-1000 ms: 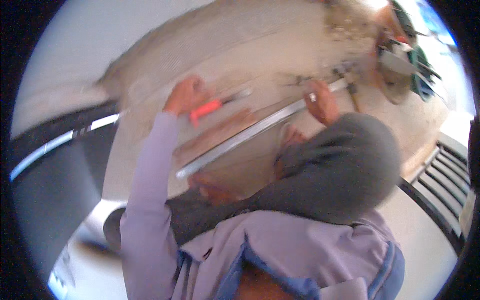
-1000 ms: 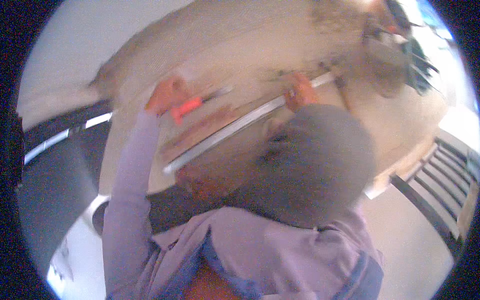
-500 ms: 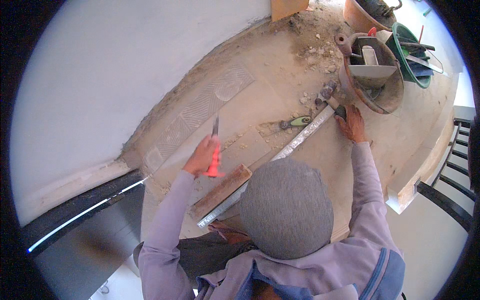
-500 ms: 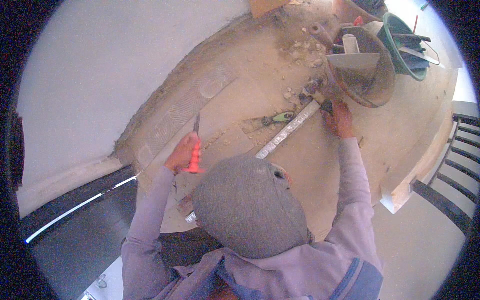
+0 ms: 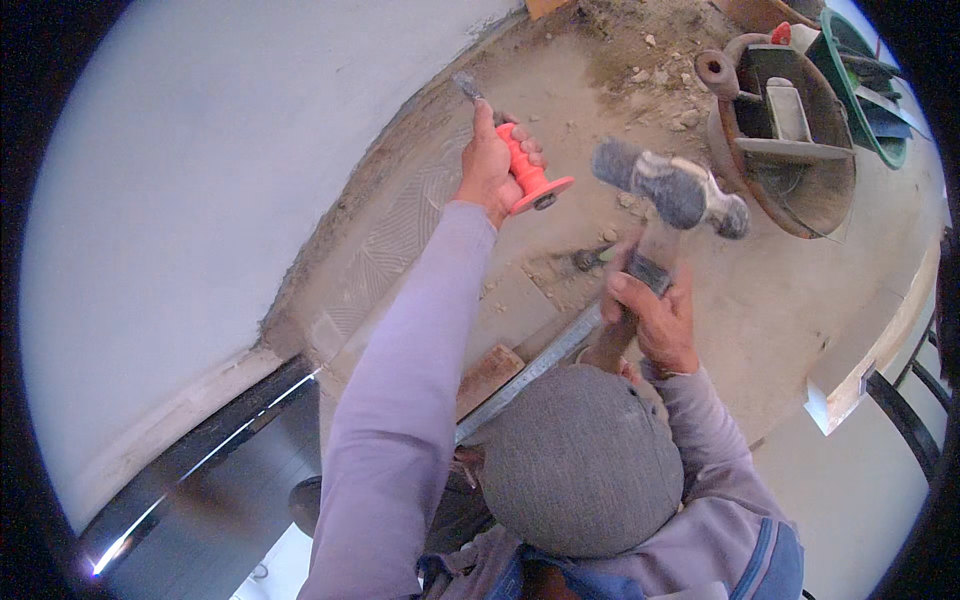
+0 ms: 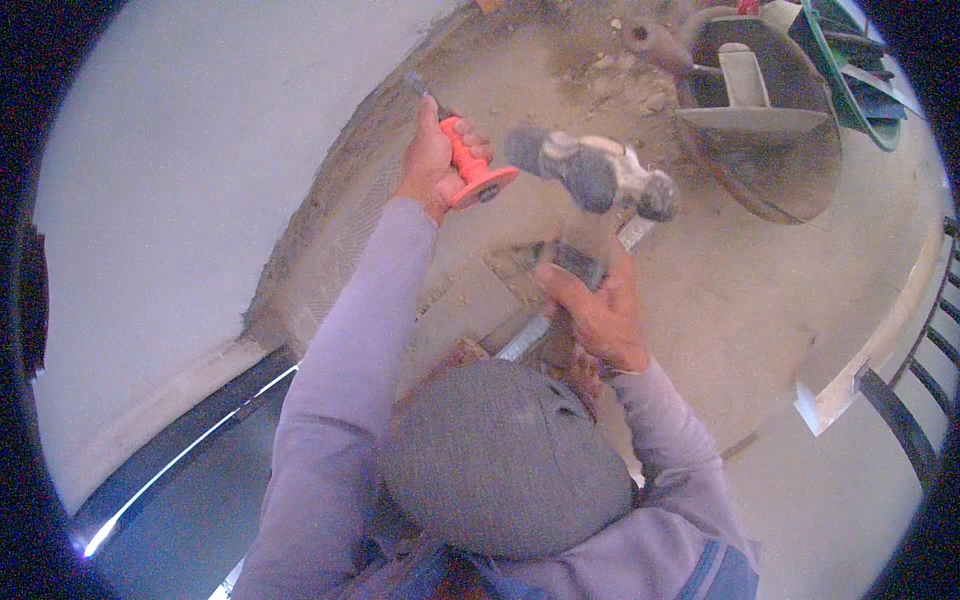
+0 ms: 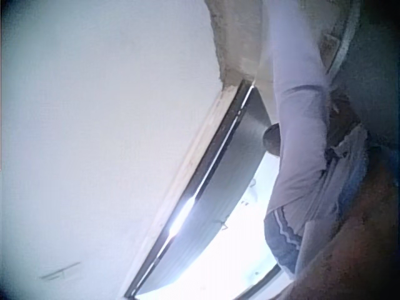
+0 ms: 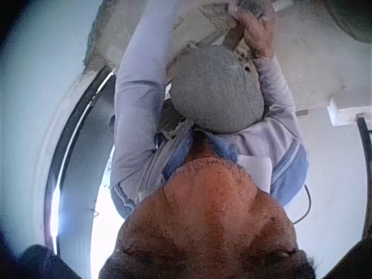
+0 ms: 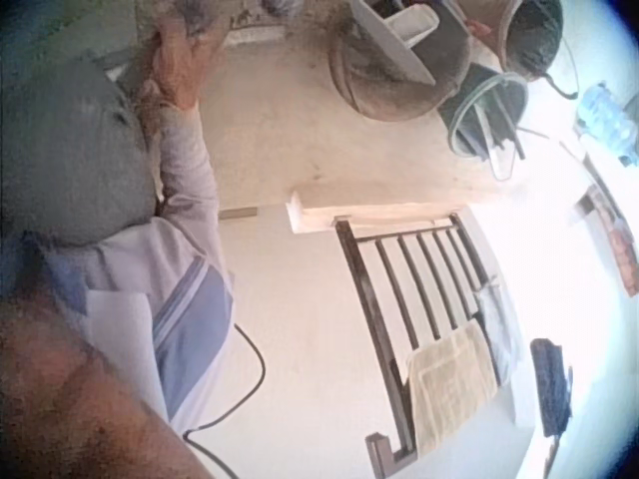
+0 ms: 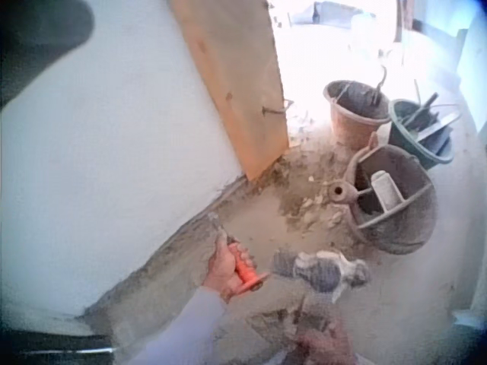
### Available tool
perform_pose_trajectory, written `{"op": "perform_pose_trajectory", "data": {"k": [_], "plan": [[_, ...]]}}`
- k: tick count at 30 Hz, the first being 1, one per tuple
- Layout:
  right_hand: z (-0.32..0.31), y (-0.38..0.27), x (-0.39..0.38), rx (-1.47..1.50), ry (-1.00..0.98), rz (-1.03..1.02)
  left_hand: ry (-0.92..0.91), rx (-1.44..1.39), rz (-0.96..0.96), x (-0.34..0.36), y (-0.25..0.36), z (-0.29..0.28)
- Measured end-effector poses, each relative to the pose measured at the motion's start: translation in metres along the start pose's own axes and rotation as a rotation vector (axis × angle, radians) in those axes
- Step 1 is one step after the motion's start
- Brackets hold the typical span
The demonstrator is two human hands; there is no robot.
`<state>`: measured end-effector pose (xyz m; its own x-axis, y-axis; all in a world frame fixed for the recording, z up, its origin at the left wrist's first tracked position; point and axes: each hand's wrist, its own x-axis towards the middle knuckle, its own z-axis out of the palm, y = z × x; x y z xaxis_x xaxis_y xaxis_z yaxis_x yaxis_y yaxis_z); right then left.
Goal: The person is installing ceramic tiles on a floor. They use a hammer and a red rubber mallet to tap the tiles into place, ensuring they are level and properly set in the adhesive. A spirit level is used to check the alignment of the tiles.
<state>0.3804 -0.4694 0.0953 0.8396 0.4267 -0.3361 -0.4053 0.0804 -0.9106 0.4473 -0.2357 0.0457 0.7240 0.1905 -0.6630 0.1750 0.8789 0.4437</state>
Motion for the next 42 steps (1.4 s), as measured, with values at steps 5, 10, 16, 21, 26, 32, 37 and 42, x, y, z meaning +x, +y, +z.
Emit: {"op": "perform_pose_trajectory", "data": {"k": [5,10,16,21,26,32,37,42], "plan": [[0.031,-0.002,0.033,0.483,0.065,0.042,0.035,-0.145,0.015,0.019,-0.01,0.009],[0.043,0.004,0.039,0.402,0.177,-0.057,-0.05,-0.218,0.006,0.024,-0.009,0.006],[0.043,0.015,0.048,0.594,0.18,-0.032,-0.057,-0.249,0.015,0.024,-0.007,0.014],[0.054,0.033,0.042,0.502,0.182,-0.122,0.014,-0.227,0.019,0.021,-0.006,0.019],[0.055,0.047,0.041,0.531,0.162,-0.001,0.044,-0.219,0.026,0.02,-0.005,0.02],[0.066,0.04,0.03,0.394,0.27,-0.003,0.049,-0.222,0.093,0.024,-0.008,0.029],[0.066,0.049,0.011,0.768,0.193,-0.19,0.137,-0.24,0.099,0.022,-0.008,0.043],[0.078,0.064,0.047,0.672,0.152,0.066,0.049,-0.291,0.01,0.028,-0.002,0.037]]}}
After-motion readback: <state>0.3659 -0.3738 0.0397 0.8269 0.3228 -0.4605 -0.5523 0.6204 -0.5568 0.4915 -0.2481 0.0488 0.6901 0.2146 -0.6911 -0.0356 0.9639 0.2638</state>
